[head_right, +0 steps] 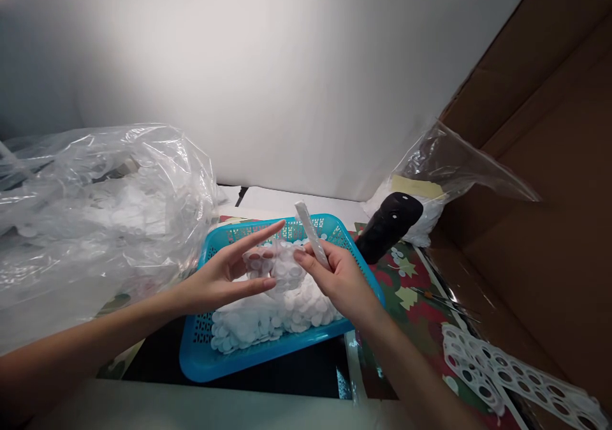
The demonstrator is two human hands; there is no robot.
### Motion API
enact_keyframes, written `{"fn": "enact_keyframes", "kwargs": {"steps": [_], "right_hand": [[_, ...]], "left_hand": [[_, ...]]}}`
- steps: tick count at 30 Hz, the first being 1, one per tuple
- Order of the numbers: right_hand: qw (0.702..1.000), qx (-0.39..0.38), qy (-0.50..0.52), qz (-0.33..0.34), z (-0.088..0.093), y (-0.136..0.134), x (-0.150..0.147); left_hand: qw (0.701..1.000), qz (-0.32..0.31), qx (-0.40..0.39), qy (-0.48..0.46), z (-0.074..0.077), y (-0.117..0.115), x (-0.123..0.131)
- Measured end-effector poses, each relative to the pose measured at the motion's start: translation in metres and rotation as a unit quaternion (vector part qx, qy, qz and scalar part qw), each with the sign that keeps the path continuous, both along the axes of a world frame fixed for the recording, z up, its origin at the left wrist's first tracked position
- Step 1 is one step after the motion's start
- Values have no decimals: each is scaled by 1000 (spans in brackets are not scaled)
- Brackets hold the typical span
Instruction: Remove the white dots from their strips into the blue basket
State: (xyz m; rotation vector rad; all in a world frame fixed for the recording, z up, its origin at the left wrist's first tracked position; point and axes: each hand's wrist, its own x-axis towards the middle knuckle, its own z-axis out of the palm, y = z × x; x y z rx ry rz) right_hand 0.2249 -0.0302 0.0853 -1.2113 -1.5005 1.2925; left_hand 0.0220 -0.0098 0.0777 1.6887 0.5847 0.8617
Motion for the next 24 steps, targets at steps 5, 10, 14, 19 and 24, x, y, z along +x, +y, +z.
{"fn": "enact_keyframes", "kwargs": {"steps": [5,10,14,19,24], "right_hand": [[998,-42,47,15,-6,-2,-4],[999,-38,35,10,-6,-6,-10],[996,-42,73,-2,-6,-7,-12],[993,-53,102,-23,-9,-5,-13],[991,-42,117,-45,-9,-4,-13]], "left_hand": [[999,44,3,13,-1,2,-1],[997,79,11,18,0,0,0],[996,82,19,-10,-2,-1,1],[998,44,47,14,-6,1,1],[996,52,55,47,-4,3,0]]}}
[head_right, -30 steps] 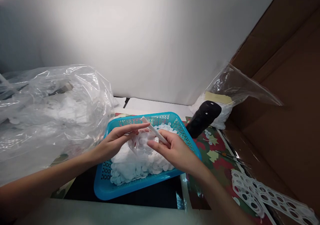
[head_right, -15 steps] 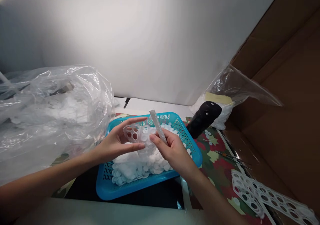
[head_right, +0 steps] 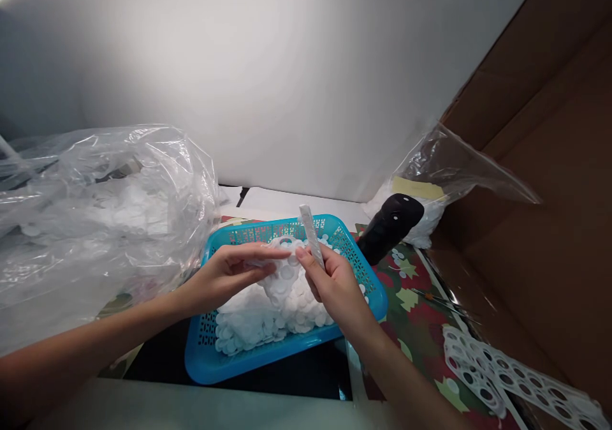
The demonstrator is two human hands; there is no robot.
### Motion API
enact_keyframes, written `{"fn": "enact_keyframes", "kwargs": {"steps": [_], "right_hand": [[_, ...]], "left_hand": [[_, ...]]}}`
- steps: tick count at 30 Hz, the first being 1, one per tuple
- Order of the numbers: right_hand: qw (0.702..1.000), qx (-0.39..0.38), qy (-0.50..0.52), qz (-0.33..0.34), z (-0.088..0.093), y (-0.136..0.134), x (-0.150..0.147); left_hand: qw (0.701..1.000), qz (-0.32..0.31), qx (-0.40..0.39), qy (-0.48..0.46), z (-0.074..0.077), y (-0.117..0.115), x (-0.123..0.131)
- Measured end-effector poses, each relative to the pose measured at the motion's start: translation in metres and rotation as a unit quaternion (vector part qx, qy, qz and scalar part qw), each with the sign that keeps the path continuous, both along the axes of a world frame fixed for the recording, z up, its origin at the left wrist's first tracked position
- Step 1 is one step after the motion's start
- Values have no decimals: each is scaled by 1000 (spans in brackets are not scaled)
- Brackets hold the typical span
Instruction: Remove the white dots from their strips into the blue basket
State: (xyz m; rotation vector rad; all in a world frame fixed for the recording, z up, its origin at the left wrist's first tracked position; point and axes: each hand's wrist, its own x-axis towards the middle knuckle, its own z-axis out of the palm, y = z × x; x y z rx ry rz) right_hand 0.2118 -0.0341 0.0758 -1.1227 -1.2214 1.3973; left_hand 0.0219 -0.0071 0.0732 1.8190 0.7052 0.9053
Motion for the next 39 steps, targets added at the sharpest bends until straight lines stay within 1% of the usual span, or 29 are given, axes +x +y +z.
{"fn": "enact_keyframes", "kwargs": {"steps": [3,5,6,8,10,11,13,17,22,24,28,34,39], "right_hand": [[998,25,26,-59,5,0,2],[993,83,6,-88,11,-2,6],[987,125,-23,-95,14,-3,8],[965,218,-103,-101,22,-6,14],[939,278,-178,-101,28,-10,21],[930,293,-202,-94,31,-12,24],[920,312,-231,-63,36,-16,29],[904,347,-250,13,40,-20,34],[852,385,-354,28,41,-23,32],[838,392,-377,40,41,-24,30],[828,399,-387,70,40,-25,29],[813,422,-394,82,39,-24,24],[821,403,-390,105,33,-24,14]], "left_hand": [[1000,5,-21,-9,2,-1,1],[1000,5,-28,-12,1,-2,1],[999,5,-29,-12,1,-2,1],[1000,8,-25,-8,1,-3,1],[1000,15,-10,-3,0,-3,1],[1000,19,0,1,0,-3,0],[999,26,23,14,1,-3,0],[996,32,70,43,2,-3,0],[992,35,106,65,0,-3,0],[990,39,122,65,-2,-3,1],[983,48,163,72,-6,-3,1],[976,44,198,76,-8,-4,1],[970,36,232,65,-12,-4,2]]}}
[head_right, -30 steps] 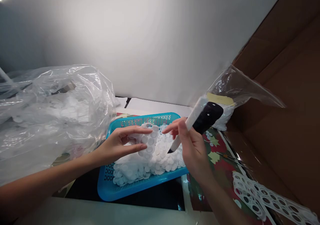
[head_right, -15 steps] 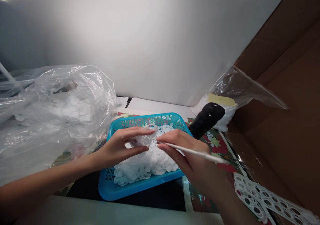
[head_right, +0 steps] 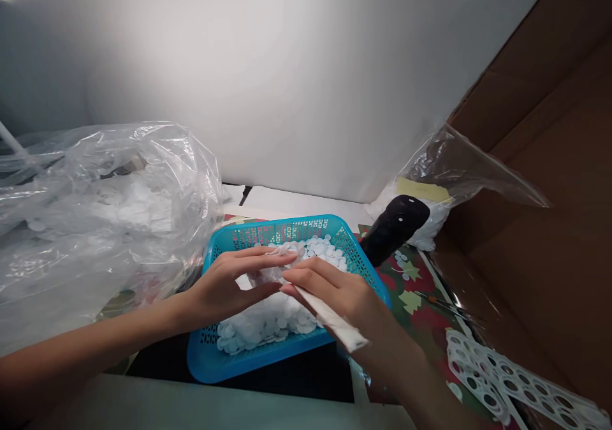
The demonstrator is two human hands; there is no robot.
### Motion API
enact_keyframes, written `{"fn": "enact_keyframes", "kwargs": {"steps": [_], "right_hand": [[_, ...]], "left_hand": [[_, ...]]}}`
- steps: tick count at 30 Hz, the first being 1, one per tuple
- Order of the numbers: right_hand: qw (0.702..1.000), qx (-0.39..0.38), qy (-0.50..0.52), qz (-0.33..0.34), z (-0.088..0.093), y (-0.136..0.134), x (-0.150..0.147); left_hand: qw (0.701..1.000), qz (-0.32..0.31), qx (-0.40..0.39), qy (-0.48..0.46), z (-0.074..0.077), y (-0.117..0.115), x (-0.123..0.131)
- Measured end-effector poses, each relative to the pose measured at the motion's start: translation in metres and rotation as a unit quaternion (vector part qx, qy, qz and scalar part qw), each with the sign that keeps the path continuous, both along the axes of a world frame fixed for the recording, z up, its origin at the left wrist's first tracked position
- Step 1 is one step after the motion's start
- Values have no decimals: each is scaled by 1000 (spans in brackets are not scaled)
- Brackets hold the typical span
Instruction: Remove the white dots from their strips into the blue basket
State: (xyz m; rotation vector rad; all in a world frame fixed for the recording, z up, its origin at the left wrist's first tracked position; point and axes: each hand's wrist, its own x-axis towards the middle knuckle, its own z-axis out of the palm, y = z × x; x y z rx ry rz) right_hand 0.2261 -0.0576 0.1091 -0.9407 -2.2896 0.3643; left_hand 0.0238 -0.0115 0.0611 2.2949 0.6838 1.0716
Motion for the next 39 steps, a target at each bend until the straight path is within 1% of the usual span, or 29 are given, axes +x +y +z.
{"fn": "enact_keyframes", "kwargs": {"steps": [3,7,9,15,23,27,30,33,37,39], "right_hand": [[1000,4,-8,1,1,-2,1],[997,67,17,-42,9,-6,11],[995,78,12,-54,12,-6,14],[999,48,-22,-2,14,-1,15],[997,68,-39,7,14,1,17],[998,51,-28,11,12,1,16],[999,28,-16,17,9,2,14],[1000,-14,-13,20,4,4,12],[995,-87,-23,30,0,7,8],[994,-97,-27,37,1,7,8]], "left_hand": [[1000,0,-1,6,0,0,0],[999,16,-30,32,4,0,-1],[998,23,-41,34,6,0,-1],[998,12,-54,6,10,0,-1],[996,8,-90,-3,11,-1,-1],[996,8,-87,2,11,-1,-1],[998,9,-60,10,9,-1,-1],[1000,3,-29,11,7,-1,-1],[999,-30,-13,-8,3,-1,0],[999,-34,-14,-11,2,-1,1]]}}
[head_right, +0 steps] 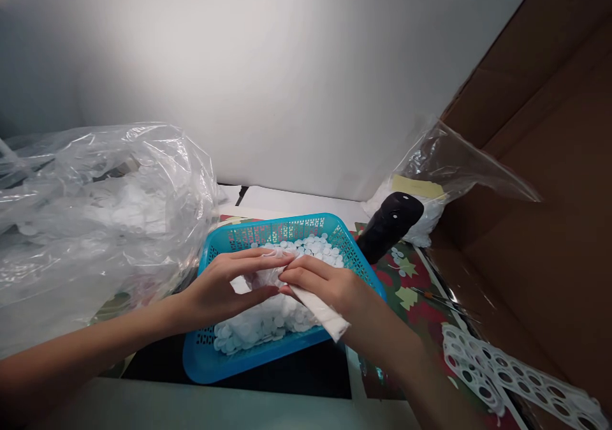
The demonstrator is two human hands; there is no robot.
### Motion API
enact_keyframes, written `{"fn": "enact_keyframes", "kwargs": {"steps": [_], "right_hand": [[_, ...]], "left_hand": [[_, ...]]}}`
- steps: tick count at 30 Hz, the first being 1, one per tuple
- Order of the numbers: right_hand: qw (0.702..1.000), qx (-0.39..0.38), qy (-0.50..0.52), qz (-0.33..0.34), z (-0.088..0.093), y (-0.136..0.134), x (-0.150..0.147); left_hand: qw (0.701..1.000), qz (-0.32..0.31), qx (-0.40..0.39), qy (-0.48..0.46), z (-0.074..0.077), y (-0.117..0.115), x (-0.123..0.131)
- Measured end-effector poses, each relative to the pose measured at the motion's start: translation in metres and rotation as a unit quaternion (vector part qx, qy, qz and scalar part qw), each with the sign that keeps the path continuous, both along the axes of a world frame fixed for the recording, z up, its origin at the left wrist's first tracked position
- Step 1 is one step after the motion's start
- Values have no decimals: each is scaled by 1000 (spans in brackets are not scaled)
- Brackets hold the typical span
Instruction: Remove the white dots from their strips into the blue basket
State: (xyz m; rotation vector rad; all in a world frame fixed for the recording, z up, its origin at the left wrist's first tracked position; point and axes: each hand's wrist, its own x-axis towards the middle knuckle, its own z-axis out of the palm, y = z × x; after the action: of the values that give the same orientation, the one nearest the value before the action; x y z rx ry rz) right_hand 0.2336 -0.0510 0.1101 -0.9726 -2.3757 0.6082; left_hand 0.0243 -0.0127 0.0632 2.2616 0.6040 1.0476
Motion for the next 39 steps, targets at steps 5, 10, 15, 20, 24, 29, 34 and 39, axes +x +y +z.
{"fn": "enact_keyframes", "kwargs": {"steps": [5,10,15,20,24,29,34,39], "right_hand": [[999,39,-12,-19,15,-5,5],[993,115,9,-35,20,-10,10],[998,66,-1,-20,13,-10,6],[999,42,1,-9,8,-8,4],[999,43,3,-6,3,-7,1],[999,34,5,-4,-11,-4,-9],[999,41,-1,-1,-4,-6,-6],[997,65,3,-39,13,-12,6]], "left_hand": [[998,57,-7,24,2,1,-1],[998,55,-28,28,7,3,-2],[997,51,-35,39,7,4,-2],[997,50,-37,39,6,4,-2],[998,49,-16,47,3,3,-2],[999,30,0,45,-1,0,-1],[997,40,-17,66,0,-1,-1],[996,48,-21,71,1,-1,-1]]}}
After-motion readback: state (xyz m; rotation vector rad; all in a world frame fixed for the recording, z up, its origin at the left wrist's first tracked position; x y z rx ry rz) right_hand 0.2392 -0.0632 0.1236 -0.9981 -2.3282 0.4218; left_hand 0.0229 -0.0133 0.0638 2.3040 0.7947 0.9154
